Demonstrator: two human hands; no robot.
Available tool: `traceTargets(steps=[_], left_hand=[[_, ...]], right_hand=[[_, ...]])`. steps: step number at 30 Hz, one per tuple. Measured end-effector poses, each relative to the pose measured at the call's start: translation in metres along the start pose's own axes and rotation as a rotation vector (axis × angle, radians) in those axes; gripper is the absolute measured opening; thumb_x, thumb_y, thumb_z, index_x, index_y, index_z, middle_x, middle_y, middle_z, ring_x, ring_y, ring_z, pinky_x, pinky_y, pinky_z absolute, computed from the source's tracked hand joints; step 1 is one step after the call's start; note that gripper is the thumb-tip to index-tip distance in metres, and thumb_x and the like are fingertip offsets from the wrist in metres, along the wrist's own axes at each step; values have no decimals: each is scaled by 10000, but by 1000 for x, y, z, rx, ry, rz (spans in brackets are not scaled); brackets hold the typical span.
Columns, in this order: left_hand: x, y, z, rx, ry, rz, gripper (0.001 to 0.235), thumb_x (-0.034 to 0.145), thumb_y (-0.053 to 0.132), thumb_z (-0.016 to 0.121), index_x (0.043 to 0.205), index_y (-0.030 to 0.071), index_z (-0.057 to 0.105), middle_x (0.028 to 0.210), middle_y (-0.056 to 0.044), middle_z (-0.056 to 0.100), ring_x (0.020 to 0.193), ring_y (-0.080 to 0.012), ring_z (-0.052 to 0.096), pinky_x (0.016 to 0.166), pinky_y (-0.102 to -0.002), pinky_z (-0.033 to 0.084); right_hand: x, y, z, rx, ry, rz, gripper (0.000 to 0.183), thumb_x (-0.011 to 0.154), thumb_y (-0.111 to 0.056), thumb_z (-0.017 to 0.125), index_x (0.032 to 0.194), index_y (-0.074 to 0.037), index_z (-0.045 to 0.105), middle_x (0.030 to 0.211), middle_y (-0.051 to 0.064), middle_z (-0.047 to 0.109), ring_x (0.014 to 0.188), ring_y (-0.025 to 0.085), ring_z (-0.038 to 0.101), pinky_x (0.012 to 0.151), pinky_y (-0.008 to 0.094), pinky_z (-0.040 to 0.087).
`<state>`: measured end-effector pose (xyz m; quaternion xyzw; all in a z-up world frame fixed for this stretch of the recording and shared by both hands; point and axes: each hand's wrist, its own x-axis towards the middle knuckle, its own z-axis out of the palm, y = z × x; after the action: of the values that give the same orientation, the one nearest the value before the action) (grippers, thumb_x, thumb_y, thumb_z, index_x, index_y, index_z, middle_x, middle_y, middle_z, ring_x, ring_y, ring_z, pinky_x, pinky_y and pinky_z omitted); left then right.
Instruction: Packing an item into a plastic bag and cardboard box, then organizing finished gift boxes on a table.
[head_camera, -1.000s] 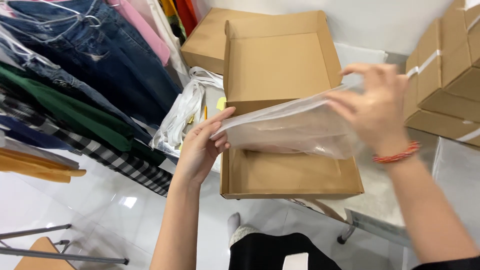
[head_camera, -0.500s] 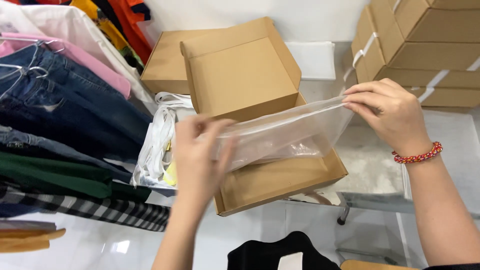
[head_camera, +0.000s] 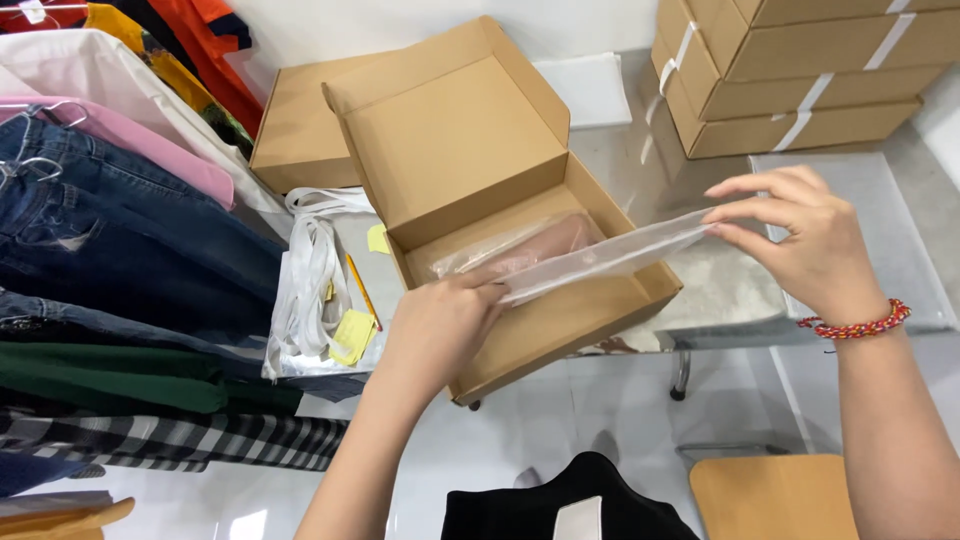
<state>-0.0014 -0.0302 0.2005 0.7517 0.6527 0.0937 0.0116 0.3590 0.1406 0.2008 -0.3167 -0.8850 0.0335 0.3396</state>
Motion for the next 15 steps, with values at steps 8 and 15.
traceTargets(steps=[8, 15], left_hand=[[-32, 32, -19, -247, -154, -4, 413, 1053, 481, 453, 1191, 196, 718, 1525, 97, 628, 1182, -292, 681, 690, -575, 583], [-45, 33, -12, -311, -122, 102, 760, 873, -173, 422, 1611, -2, 363, 1792, -13, 142, 1617, -279, 302, 847, -506, 603]], right_hand=[[-32, -87, 9, -288, 34, -181, 108, 872, -342, 883, 928, -405, 814, 1632, 96, 561, 1518, 415, 412, 1158, 603, 321], [-90, -109, 0, -377, -123, -76, 118, 889, -401, 772, 788, -341, 784, 1682, 90, 495, 1632, 492, 318, 1259, 749, 247]])
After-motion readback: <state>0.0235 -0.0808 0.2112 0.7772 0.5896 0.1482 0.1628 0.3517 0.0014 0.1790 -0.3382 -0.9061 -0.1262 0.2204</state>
